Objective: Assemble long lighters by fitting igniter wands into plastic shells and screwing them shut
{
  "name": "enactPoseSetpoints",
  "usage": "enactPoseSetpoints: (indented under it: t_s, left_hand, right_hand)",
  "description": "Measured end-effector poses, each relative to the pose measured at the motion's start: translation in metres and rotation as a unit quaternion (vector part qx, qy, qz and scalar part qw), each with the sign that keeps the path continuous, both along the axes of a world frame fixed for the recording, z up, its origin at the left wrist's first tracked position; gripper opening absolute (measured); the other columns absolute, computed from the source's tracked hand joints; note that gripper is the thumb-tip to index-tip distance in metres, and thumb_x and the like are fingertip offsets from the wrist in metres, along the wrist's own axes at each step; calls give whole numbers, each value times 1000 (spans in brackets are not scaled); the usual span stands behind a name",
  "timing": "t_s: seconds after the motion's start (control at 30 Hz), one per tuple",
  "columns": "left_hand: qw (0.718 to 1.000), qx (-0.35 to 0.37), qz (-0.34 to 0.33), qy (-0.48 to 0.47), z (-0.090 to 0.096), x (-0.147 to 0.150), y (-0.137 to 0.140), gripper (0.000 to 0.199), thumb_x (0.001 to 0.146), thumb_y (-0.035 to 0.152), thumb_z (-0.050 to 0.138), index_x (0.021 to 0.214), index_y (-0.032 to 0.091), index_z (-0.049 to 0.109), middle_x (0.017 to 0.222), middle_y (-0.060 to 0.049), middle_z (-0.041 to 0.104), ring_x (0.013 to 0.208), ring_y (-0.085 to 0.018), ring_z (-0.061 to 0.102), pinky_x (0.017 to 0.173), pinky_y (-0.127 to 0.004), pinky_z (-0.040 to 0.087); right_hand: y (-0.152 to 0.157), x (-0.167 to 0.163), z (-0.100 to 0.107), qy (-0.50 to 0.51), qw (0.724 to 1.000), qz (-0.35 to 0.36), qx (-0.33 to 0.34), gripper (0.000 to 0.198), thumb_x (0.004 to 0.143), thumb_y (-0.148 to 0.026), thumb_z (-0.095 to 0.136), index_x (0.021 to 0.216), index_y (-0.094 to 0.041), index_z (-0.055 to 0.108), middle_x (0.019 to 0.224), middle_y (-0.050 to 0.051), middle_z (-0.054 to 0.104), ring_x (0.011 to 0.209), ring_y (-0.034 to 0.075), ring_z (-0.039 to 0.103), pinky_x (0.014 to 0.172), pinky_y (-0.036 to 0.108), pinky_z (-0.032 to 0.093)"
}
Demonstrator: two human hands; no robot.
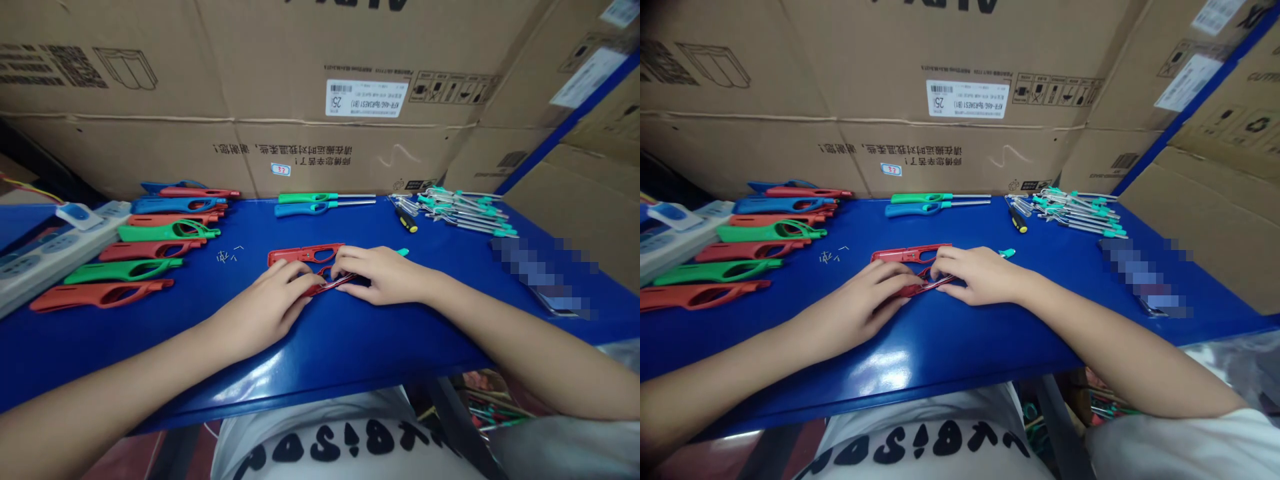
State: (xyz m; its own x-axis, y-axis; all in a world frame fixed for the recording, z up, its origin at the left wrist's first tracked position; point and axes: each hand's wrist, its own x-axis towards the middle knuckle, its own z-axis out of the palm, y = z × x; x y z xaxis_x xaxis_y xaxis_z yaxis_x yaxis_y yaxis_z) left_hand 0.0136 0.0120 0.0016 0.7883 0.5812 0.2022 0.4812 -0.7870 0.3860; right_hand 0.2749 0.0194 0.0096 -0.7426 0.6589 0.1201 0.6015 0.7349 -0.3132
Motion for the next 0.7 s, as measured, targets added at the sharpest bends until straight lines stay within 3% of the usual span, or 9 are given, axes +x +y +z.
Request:
enactPoseSetpoints:
  t_s: [0.2,0.33,0.47,0.57,0.7]
  left_hand:
    - [999,-19,1,-27,1,2,-1,27,100,17,48,124,22,58,123,-8,61,117,-25,56,104,-44,49]
    - [999,-22,-8,-27,1,3,-2,28,99,15,48,124,23,60,119,-8,61,114,-23,56,103,-43,49]
    - [1000,-18,-13,-12,1,1,-2,31,100,16,49,127,24,61,118,-8,60,113,-23,56,102,-42,49]
    - [1000,-12,-17,-2,1,0,-2,32,100,16,48,128,24,61,118,-8,60,113,-23,56,102,-42,49]
    - [1000,-5,-22,10,1,0,-1,33,101,17,46,130,24,61,118,-9,59,113,-23,56,100,-42,50]
  right_hand:
    - [-4,-9,-5,19,1000,-3,-3,10,96,-26,56,105,-22,59,114,6,65,90,17,64,68,28,43]
    - [-2,-8,-5,67,997,-17,-46,7,93,-26,61,97,-21,57,105,4,65,86,16,62,68,26,43]
    - [6,-2,-4,135,984,-37,-113,13,90,-29,66,89,-19,57,75,-3,56,63,10,50,59,23,38]
    - [12,2,-6,201,961,-63,-180,20,90,-35,67,89,-18,57,64,-7,48,52,7,40,52,21,34]
    - [17,4,-12,285,905,-80,-305,26,89,-39,68,91,-18,52,81,1,68,53,7,49,49,21,39]
